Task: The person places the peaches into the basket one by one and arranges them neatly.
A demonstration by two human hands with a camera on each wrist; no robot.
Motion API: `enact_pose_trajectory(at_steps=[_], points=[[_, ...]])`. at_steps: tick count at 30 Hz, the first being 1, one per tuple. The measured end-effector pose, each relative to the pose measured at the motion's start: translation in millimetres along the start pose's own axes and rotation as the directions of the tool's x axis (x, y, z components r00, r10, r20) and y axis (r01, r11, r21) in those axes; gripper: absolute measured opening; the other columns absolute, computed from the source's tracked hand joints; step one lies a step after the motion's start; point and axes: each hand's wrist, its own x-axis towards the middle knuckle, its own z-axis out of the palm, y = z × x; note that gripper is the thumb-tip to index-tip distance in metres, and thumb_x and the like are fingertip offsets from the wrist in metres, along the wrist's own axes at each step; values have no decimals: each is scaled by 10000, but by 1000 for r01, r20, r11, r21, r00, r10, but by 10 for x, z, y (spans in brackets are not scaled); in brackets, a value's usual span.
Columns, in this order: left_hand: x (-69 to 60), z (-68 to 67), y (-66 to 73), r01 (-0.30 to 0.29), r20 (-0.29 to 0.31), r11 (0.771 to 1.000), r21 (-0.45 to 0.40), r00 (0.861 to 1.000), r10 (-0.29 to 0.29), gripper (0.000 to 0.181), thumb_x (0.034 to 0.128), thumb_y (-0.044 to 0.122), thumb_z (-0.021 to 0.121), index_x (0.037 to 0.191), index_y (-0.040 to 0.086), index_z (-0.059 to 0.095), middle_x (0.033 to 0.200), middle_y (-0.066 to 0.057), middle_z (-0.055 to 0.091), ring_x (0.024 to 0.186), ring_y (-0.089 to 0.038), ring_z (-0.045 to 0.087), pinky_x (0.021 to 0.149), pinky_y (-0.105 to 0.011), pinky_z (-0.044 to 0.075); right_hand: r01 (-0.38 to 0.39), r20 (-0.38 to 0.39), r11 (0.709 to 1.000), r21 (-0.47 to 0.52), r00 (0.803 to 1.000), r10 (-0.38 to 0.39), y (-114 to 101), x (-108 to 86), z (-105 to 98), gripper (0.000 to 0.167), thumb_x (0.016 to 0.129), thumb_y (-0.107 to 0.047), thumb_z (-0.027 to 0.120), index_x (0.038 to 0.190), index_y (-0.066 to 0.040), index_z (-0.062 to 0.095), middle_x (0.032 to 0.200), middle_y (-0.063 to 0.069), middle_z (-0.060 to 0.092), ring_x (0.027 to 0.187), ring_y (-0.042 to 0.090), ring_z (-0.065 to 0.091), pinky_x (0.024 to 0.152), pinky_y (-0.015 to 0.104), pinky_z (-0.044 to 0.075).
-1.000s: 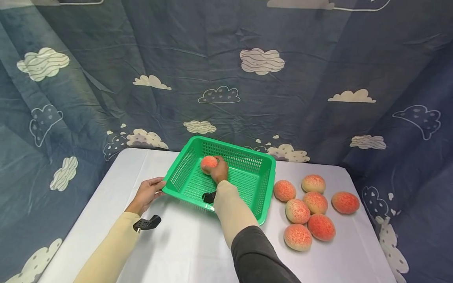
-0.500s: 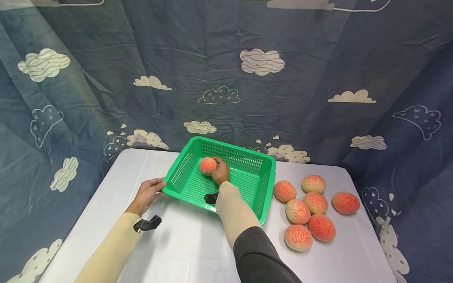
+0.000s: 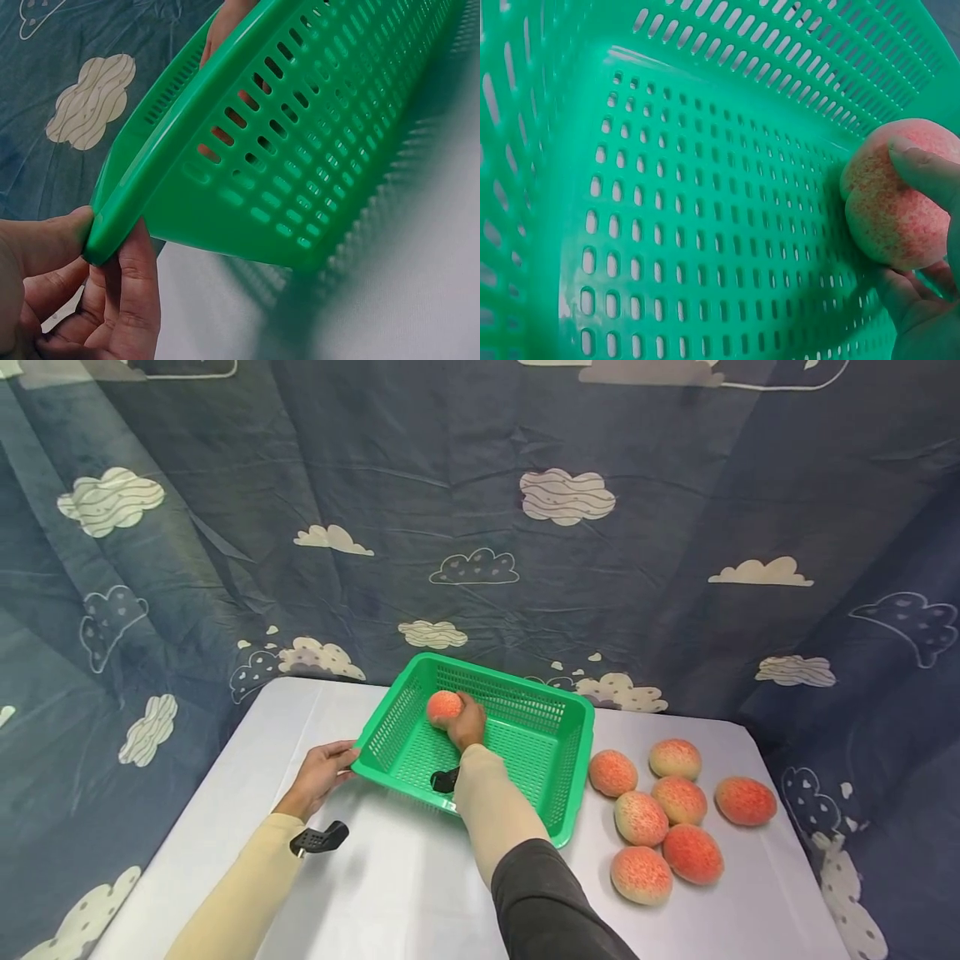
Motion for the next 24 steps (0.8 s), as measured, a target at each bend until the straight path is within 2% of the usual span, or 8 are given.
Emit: enact_pose_trajectory(at_steps=[7, 13, 17, 24], points=[[6, 5, 12, -5, -5, 1000, -1, 1000, 5, 373, 967, 77, 585, 1299, -85, 533, 1105, -174, 618, 840, -125, 617, 775, -305, 557, -8, -2, 1000, -15, 1000, 8, -21, 48, 28, 695, 818, -173, 791, 1417, -60, 458, 1380, 205, 483, 1274, 394, 434, 1009, 532, 421], [-4, 11, 2, -18, 3, 1000, -1, 1000, 18, 381, 971, 79, 578, 1307, -92, 521, 1136, -195, 606, 856, -130, 616, 837, -362, 550, 4, 28, 999, -45, 1000, -3, 14, 45, 1, 719, 837, -195, 773, 1449, -86, 410, 1373, 220, 473, 1258, 391, 448, 993, 527, 433], [-4, 12, -2, -13, 4, 1000, 0, 1000, 13, 375, 973, 78, 574, 1304, -92, 523, 1135, -192, 610, 847, -126, 612, 832, -360, 549, 0, 88, 998, -55, 996, 5, -25, 0, -114, 740, 853, -192, 755, 1472, -80, 365, 1401, 235, 432, 1268, 395, 441, 996, 532, 429], [-10, 0, 6, -20, 13, 1000, 10, 1000, 20, 387, 982, 85, 560, 1320, -95, 504, 1143, -191, 597, 840, -106, 604, 870, -386, 535, 27, 173, 998, -52, 985, -18, -220, -66, -413, 782, 854, -228, 750, 1489, -101, 311, 1505, 224, 272, 1352, 400, 322, 1014, 555, 400]])
